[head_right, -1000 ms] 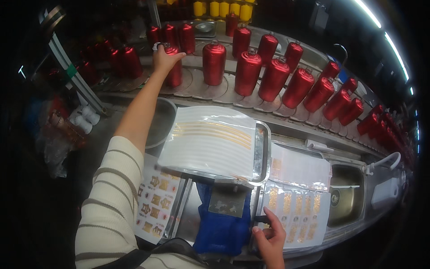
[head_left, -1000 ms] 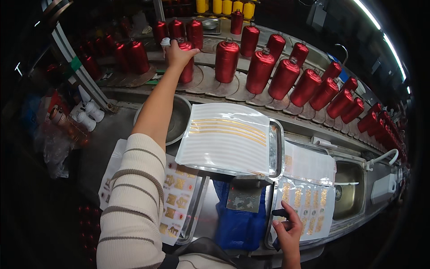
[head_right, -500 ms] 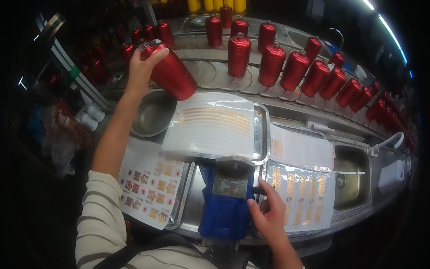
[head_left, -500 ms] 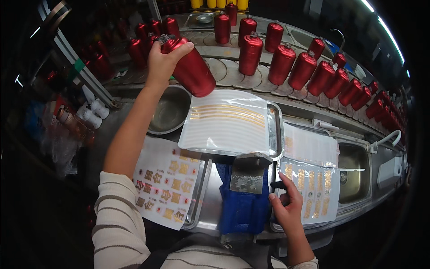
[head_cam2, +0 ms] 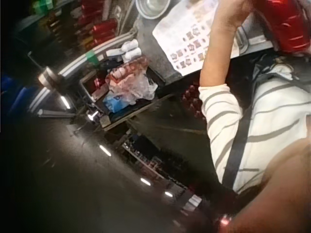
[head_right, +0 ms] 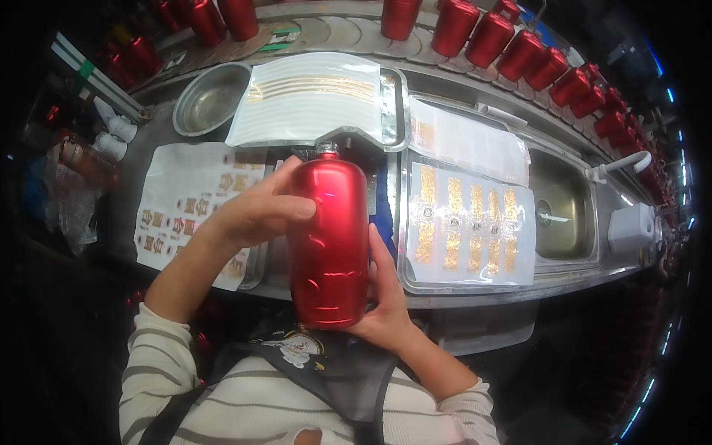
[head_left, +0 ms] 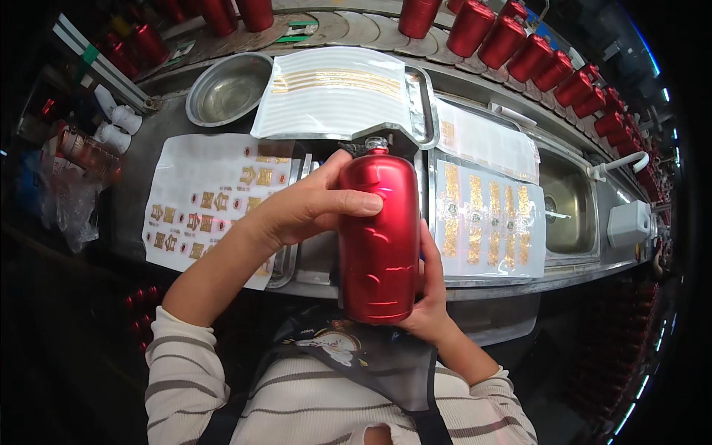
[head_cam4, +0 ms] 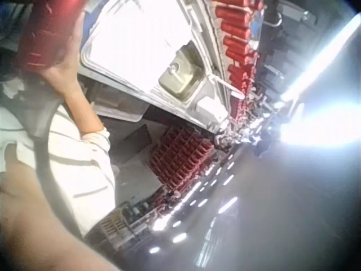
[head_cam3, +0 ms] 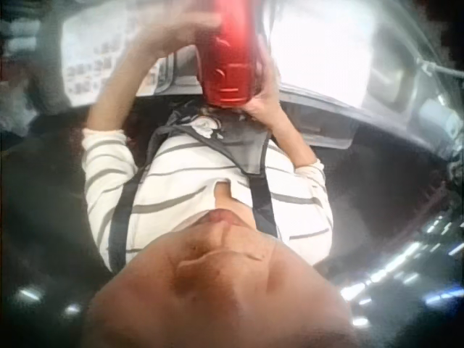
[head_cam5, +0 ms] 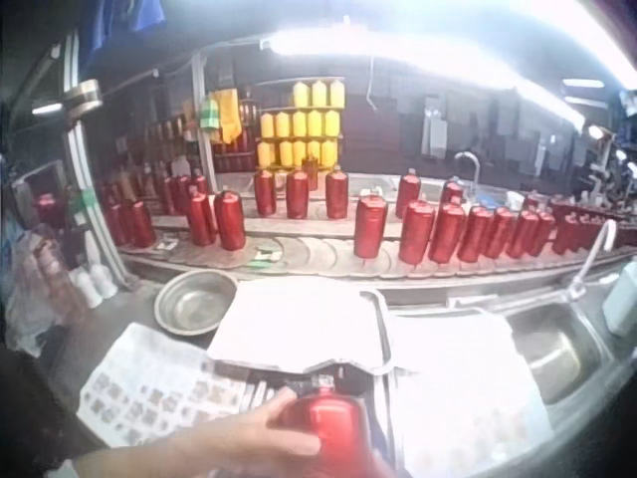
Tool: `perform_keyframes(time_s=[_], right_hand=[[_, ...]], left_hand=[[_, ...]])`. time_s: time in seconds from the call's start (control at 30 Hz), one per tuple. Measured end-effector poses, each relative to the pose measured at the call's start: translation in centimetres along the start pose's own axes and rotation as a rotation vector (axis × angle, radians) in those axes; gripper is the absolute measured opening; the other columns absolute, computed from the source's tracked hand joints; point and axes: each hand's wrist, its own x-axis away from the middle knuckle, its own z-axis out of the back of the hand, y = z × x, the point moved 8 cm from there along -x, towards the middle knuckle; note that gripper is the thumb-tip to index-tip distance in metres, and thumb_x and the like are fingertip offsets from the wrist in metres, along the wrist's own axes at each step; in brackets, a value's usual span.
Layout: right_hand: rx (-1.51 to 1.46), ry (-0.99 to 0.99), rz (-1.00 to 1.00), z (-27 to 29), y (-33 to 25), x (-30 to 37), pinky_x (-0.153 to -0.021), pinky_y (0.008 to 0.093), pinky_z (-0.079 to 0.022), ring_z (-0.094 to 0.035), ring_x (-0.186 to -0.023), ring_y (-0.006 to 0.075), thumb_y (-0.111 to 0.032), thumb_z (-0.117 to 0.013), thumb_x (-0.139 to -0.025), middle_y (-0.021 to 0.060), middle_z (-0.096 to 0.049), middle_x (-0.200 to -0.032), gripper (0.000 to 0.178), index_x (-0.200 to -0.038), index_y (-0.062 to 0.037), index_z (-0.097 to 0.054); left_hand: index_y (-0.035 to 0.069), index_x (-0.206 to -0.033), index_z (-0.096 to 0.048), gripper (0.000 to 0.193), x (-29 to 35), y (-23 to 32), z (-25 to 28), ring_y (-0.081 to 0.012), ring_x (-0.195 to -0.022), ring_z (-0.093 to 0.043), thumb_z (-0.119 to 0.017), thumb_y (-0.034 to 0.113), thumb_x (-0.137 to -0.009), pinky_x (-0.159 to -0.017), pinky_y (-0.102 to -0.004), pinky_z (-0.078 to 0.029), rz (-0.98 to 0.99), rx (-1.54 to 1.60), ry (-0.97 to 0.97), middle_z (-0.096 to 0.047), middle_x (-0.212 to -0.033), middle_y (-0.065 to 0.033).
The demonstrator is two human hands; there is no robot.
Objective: The person applies gold stickers to red cylindrical bottles. They peel each sticker from a sheet, align it on the bottle, and smooth it with a blue cloth. The person repeats this process for multiple bottles, placing finished ones aside.
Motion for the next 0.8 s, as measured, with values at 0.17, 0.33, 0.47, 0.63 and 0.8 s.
perform_keyframes(time_s=[0.17, 0.33, 0.47, 0.63, 0.8], right_hand=[[0.520, 0.120, -0.084, 2.5, -1.3, 1.0, -0.075, 0.0279, -0.053, -0.065, -0.093, 0.0190, -0.023, -0.092, -0.065, 0.0158, -0.063, -0.121, 0.108, -0.153, -0.0037, -0.032], [0.796, 0.157, -0.004, 2.9, -2.5, 0.3, -0.058, 0.0323, -0.044, -0.048, -0.066, 0.0203, -0.021, -0.089, -0.062, 0.0133, -0.065, -0.102, 0.101, -0.149, -0.0042, -0.041], [0.892, 0.156, -0.028, 3.2, -1.0, -0.2, -0.060, 0.0343, -0.047, -0.055, -0.071, 0.0250, -0.021, -0.088, -0.064, 0.0144, -0.061, -0.097, 0.099, -0.150, -0.0054, -0.040], [0.938, 0.149, -0.075, 3.2, -1.4, 0.1, -0.068, 0.0386, -0.053, -0.061, -0.082, 0.0310, -0.019, -0.086, -0.064, 0.0174, -0.058, -0.103, 0.099, -0.150, -0.0059, -0.038], [0.890, 0.084, -0.081, 3.3, 0.2, -0.4, -0.070, 0.0391, -0.054, -0.062, -0.085, 0.0337, -0.014, -0.083, -0.064, 0.0183, -0.059, -0.110, 0.100, -0.151, -0.0065, -0.036]], left_hand=[[0.004, -0.121, -0.044, 0.066, -0.7, -2.9, -0.4, -0.0204, -0.108, -0.061, -0.085, 0.027, -0.075, -0.094, -0.0354, -0.051, -0.045, 0.042, 0.165, -0.059, -0.115, -0.0141], [-0.002, -0.117, -0.044, 0.075, -2.5, -1.4, 0.3, -0.0221, -0.100, -0.065, -0.088, 0.036, -0.071, -0.085, -0.0345, -0.055, -0.096, -0.281, 0.295, -0.062, -0.110, -0.0173], [-0.006, -0.116, -0.042, 0.086, -3.2, -0.5, 1.2, -0.0263, -0.099, -0.067, -0.088, 0.048, -0.068, -0.084, -0.0356, -0.055, -0.108, -0.602, 0.467, -0.064, -0.109, -0.0230], [-0.011, -0.126, -0.036, 0.092, 0.2, -0.4, -1.0, -0.0344, -0.106, -0.066, -0.087, 0.044, -0.071, -0.091, -0.0402, -0.053, -0.200, -0.729, 0.455, -0.061, -0.116, -0.0291], [-0.002, -0.147, -0.028, 0.098, 1.9, -2.2, 0.1, -0.0305, -0.128, -0.049, -0.087, 0.023, -0.073, -0.106, -0.0429, -0.041, -0.344, -0.596, 0.414, -0.041, -0.144, -0.0184]])
